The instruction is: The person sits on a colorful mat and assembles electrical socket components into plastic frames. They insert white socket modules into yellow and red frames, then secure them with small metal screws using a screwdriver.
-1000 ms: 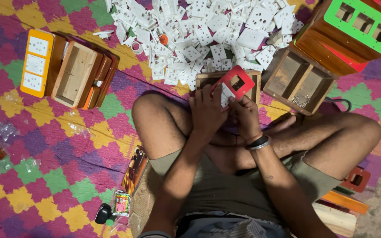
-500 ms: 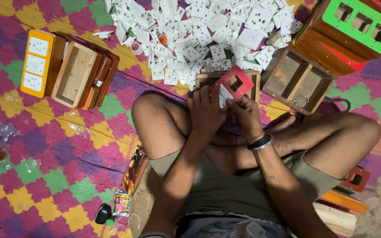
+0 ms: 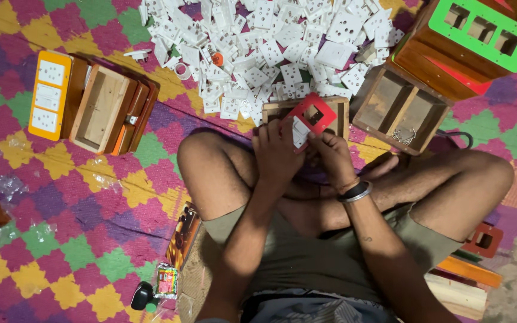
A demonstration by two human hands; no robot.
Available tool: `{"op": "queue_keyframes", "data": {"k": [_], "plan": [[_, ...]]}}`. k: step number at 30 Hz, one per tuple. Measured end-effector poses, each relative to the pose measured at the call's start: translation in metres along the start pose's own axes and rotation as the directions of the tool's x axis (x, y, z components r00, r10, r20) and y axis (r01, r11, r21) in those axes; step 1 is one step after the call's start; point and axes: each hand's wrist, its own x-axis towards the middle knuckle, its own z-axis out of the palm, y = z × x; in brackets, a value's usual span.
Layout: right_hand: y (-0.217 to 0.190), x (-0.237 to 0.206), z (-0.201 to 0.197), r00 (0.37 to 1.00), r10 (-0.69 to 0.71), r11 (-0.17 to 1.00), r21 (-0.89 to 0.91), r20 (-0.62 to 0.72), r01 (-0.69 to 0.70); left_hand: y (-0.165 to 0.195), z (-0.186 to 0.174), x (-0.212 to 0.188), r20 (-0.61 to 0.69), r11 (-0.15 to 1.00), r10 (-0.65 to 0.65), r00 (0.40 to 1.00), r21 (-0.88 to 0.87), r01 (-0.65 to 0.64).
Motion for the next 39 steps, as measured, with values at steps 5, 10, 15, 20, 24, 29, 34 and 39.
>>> {"op": "queue_keyframes", "data": {"k": [5, 10, 15, 20, 24, 29, 34, 39], "plan": [[0.005, 0.0, 0.001, 0.995, -0.092, 0.995, -0.042, -0.045, 0.09, 0.0, 0.002, -0.003, -0.031, 0.998, 0.053, 0.998, 0.039, -0.052], [0.005, 0.002, 0.009, 0.978, -0.162, 0.966, -0.222, -0.128, 0.131, -0.001, 0.003, -0.002, -0.04, 0.999, 0.049, 0.998, -0.001, -0.049], [-0.023, 0.008, -0.015, 0.959, -0.275, 0.874, -0.434, -0.065, 0.221, -0.019, -0.004, 0.003, -0.004, 0.995, -0.072, 0.997, -0.063, 0.072], [-0.027, 0.01, -0.019, 0.876, -0.386, 0.035, -0.945, 0.287, 0.325, -0.024, -0.004, 0.009, -0.125, 0.996, -0.084, 0.989, -0.03, 0.081], [-0.012, 0.016, -0.001, 0.899, -0.378, 0.026, -0.968, 0.223, 0.251, -0.021, -0.004, 0.006, -0.1, 0.996, -0.085, 0.991, -0.026, 0.083], [-0.014, 0.012, -0.006, 0.917, -0.372, 0.134, -0.969, 0.144, 0.206, -0.018, -0.004, 0.005, -0.051, 0.995, -0.092, 0.994, -0.032, 0.09], [-0.011, 0.008, -0.019, 0.8, -0.558, 0.305, -0.841, 0.222, 0.446, -0.017, -0.004, 0.006, -0.074, 0.996, -0.074, 0.994, -0.047, 0.071], [-0.007, 0.009, -0.028, 0.967, -0.249, 0.934, -0.252, 0.05, 0.254, -0.017, -0.004, 0.005, -0.076, 0.996, -0.075, 0.994, -0.061, 0.071]]}}
